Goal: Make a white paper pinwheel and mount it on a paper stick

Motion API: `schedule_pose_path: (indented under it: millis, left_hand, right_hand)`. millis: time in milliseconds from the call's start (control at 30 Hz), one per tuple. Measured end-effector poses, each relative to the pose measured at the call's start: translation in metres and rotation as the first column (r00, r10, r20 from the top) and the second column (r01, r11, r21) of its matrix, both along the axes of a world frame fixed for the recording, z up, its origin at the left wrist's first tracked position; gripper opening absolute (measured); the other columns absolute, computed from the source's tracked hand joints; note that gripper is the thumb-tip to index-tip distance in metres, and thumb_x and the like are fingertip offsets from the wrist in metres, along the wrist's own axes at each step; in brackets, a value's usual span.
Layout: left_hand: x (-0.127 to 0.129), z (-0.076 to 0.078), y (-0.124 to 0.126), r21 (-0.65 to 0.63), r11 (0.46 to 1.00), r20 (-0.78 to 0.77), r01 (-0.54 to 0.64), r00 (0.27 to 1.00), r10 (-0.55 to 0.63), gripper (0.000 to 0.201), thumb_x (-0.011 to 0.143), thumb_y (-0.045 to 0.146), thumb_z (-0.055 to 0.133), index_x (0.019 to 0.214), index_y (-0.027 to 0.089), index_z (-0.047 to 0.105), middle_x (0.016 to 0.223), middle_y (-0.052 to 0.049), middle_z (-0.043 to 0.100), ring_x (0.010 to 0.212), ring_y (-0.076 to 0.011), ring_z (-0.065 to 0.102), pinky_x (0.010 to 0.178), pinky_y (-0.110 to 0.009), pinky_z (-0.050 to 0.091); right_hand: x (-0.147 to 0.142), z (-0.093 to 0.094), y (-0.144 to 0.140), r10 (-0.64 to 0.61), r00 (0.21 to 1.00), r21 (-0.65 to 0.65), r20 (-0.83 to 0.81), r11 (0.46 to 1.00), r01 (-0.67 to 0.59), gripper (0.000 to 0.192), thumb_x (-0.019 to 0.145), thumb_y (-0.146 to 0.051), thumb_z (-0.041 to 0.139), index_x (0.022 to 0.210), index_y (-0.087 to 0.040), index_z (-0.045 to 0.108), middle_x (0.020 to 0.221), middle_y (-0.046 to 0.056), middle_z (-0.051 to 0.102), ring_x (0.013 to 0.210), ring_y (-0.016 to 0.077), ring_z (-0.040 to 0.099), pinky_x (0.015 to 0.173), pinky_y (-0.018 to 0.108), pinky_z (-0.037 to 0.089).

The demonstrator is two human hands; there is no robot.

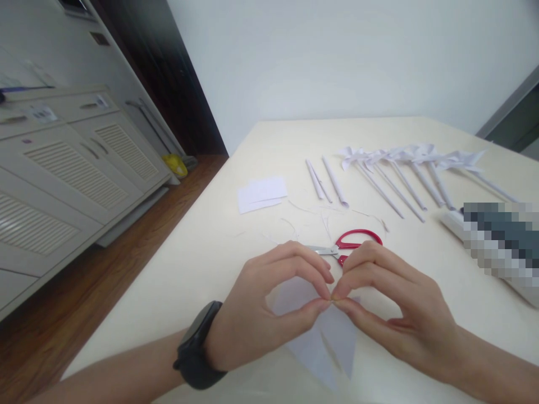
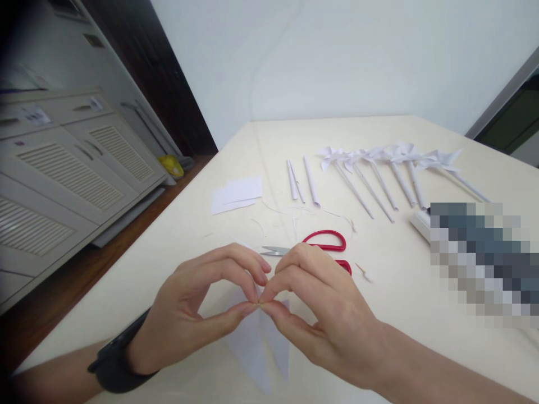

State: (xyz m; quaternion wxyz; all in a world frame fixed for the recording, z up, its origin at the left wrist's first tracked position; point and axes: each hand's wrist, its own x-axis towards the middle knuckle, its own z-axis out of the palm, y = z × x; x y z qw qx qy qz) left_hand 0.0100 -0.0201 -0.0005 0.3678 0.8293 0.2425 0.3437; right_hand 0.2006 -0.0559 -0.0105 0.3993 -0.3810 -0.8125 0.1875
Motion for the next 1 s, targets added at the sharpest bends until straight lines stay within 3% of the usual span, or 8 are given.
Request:
schedule_pose_path:
  millis: [400, 533, 600, 667, 733, 800, 900, 1000]
  left_hand:
    - [-0.002, -0.002, 0.002, 0.030, 0.999, -0.031, -0.044, 0.999, 0.044, 0.014, 0.071, 0.004, 0.060, 0.078, 0.016, 0.061, 0.091, -0.004, 0.059, 0.087, -0.0143, 0.056, 0.082, -0.027, 0.045]
    - [0.000, 0.001, 0.002, 0.010, 0.999, -0.045, -0.054, 0.998, 0.054, 0.014, 0.071, 0.003, 0.058, 0.075, 0.016, 0.061, 0.088, -0.004, 0.060, 0.084, -0.0142, 0.057, 0.079, -0.027, 0.045]
    - [0.000, 0.000, 0.004, -0.016, 0.998, -0.039, -0.066, 0.997, 0.066, 0.012, 0.073, 0.004, 0.058, 0.074, 0.016, 0.061, 0.086, -0.004, 0.059, 0.084, -0.0143, 0.057, 0.079, -0.027, 0.045]
    - [0.001, -0.003, 0.007, -0.041, 0.995, -0.012, -0.086, 0.996, 0.086, 0.011, 0.074, 0.006, 0.057, 0.075, 0.016, 0.061, 0.087, -0.004, 0.059, 0.084, -0.0145, 0.056, 0.080, -0.028, 0.045]
    - [0.001, -0.006, 0.010, -0.073, 0.993, 0.016, -0.095, 0.995, 0.097, 0.009, 0.075, 0.007, 0.058, 0.075, 0.016, 0.060, 0.087, -0.004, 0.058, 0.085, -0.0150, 0.055, 0.082, -0.030, 0.044]
    - [0.001, -0.009, 0.013, -0.102, 0.989, 0.033, -0.109, 0.993, 0.112, 0.008, 0.075, 0.008, 0.058, 0.074, 0.016, 0.059, 0.087, -0.004, 0.057, 0.085, -0.0153, 0.055, 0.082, -0.031, 0.043]
    - [0.000, -0.010, 0.015, -0.140, 0.982, 0.042, -0.125, 0.990, 0.132, 0.007, 0.076, 0.010, 0.057, 0.073, 0.016, 0.059, 0.087, -0.005, 0.057, 0.084, -0.0160, 0.055, 0.082, -0.033, 0.043]
    - [0.000, -0.008, 0.016, -0.169, 0.977, 0.043, -0.129, 0.990, 0.138, 0.006, 0.077, 0.011, 0.057, 0.073, 0.016, 0.059, 0.086, -0.005, 0.058, 0.084, -0.0171, 0.055, 0.082, -0.034, 0.043]
  right_hand:
    - [-0.001, -0.002, -0.001, 0.004, 1.000, 0.009, 0.005, 1.000, -0.004, 0.013, 0.076, -0.007, 0.058, 0.084, -0.018, 0.056, 0.082, 0.001, 0.052, 0.077, 0.0127, 0.050, 0.068, 0.027, 0.043]
    - [0.000, 0.007, 0.005, -0.010, 0.999, -0.060, 0.033, 0.998, 0.012, 0.007, 0.081, -0.012, 0.053, 0.082, -0.019, 0.054, 0.081, 0.001, 0.052, 0.077, 0.0127, 0.051, 0.067, 0.026, 0.042]
    - [0.007, 0.012, 0.012, -0.071, 0.994, -0.105, 0.089, 0.991, 0.080, 0.006, 0.084, -0.017, 0.050, 0.081, -0.021, 0.053, 0.083, 0.001, 0.052, 0.080, 0.0133, 0.052, 0.069, 0.026, 0.043]
    - [0.019, 0.012, 0.022, -0.149, 0.954, -0.156, 0.259, 0.969, 0.193, 0.007, 0.085, -0.021, 0.047, 0.082, -0.022, 0.054, 0.087, 0.001, 0.053, 0.081, 0.0145, 0.053, 0.069, 0.027, 0.043]
    - [0.034, 0.005, 0.033, -0.291, 0.834, -0.069, 0.468, 0.929, 0.363, 0.007, 0.083, -0.022, 0.049, 0.087, -0.022, 0.055, 0.092, 0.002, 0.053, 0.077, 0.0163, 0.053, 0.064, 0.029, 0.043]
    - [0.046, -0.005, 0.043, -0.330, 0.737, -0.016, 0.590, 0.908, 0.419, 0.013, 0.078, -0.018, 0.051, 0.091, -0.020, 0.055, 0.095, 0.006, 0.054, 0.079, 0.0203, 0.054, 0.064, 0.032, 0.043]
    - [0.058, -0.017, 0.051, -0.319, 0.719, -0.029, 0.618, 0.904, 0.427, 0.014, 0.076, -0.018, 0.051, 0.089, -0.018, 0.056, 0.092, 0.007, 0.055, 0.076, 0.0220, 0.055, 0.060, 0.033, 0.044]
    - [0.060, -0.015, 0.051, -0.295, 0.732, -0.052, 0.614, 0.910, 0.411, 0.014, 0.081, -0.028, 0.048, 0.089, -0.021, 0.057, 0.096, 0.006, 0.054, 0.076, 0.0195, 0.055, 0.061, 0.032, 0.045]
